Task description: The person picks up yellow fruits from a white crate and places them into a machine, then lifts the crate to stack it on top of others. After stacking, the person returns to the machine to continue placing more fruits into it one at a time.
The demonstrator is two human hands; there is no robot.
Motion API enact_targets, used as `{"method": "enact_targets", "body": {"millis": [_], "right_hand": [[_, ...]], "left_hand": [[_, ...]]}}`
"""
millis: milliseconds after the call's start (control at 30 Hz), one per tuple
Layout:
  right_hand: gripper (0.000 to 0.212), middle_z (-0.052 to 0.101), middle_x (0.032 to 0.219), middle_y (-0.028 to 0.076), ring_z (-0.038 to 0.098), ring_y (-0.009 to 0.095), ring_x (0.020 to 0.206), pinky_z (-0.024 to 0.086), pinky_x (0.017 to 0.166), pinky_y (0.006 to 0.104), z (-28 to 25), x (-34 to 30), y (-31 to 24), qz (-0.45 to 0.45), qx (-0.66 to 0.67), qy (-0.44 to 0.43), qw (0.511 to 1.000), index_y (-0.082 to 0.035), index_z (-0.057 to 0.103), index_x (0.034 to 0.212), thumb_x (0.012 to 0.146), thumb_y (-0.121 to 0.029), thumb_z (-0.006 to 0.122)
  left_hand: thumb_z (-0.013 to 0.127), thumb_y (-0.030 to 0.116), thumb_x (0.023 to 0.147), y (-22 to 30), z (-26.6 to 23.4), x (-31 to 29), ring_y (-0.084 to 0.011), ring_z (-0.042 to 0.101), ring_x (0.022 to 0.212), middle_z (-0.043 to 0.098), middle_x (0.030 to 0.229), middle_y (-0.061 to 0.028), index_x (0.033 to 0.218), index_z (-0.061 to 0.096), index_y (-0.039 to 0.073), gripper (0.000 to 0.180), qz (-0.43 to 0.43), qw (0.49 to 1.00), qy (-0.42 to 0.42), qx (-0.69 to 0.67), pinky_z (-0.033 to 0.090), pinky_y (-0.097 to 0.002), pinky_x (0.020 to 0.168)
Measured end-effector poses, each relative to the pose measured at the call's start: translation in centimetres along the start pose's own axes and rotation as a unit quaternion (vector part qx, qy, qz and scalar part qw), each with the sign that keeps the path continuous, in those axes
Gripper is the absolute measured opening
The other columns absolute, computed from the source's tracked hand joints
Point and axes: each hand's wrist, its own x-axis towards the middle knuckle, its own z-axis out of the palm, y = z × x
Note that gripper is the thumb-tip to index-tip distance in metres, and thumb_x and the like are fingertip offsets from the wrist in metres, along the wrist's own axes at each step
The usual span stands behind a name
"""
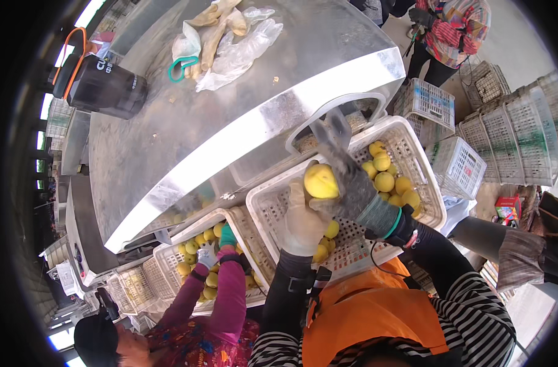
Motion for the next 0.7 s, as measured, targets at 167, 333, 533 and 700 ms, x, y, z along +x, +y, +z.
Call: {"method": "enact_targets", "body": {"millis": [167,333,533,700], "right_hand": [[0.082,0.040,0.130,0.019,0.042,0.034,0.121,0.034,0.104,0.0424,-0.4,1.5,1.9,0.271,-0.224,-0.086,0.932,-0.002,0.035,0.128,0.071,-0.051,0.068],[0.095,0.036,0.129,0.027,0.046,0.038,0.113,0.043,0.093,0.0426,1.3,6.8,5.8,0.305,-0.419,-0.219,0.827,-0.002,0.027,0.135,0.071,-0.062,0.063],[0.060,0.047,0.121,0.017,0.053,0.030,0.104,0.045,0.085,0.0401,3.5,-6.1,2.3,0.119,-0.213,-0.128,0.961,-0.011,0.047,0.120,0.073,-0.040,0.070],[0.059,0.049,0.118,0.016,0.050,0.032,0.107,0.044,0.088,0.0409,9.9,-24.1,5.0,0.251,-0.180,-0.553,0.773,-0.010,0.048,0.120,0.070,-0.029,0.073]], "left_hand": [[0.039,0.060,0.089,-2.1,-4.1,-0.4,-0.0279,0.040,0.123,0.036,0.140,-0.0161,0.138,0.034,0.008,0.071,0.088,0.974,0.190,0.088,0.026,-0.0334,0.104],[0.049,0.045,0.087,-5.5,-18.8,0.6,-0.0384,0.044,0.119,0.031,0.142,-0.0209,0.133,0.039,0.011,0.059,-0.092,0.441,0.102,0.887,0.039,-0.0373,0.097],[0.064,0.040,0.076,-10.5,-24.4,2.7,-0.0395,0.051,0.109,0.037,0.136,-0.0215,0.134,0.035,0.020,0.068,-0.242,0.515,0.211,0.795,0.042,-0.0457,0.089],[0.071,0.041,0.069,-13.6,-24.2,3.2,-0.0336,0.053,0.102,0.045,0.118,-0.0151,0.138,0.026,0.023,0.084,-0.212,0.381,0.164,0.885,0.040,-0.0524,0.083]]}}
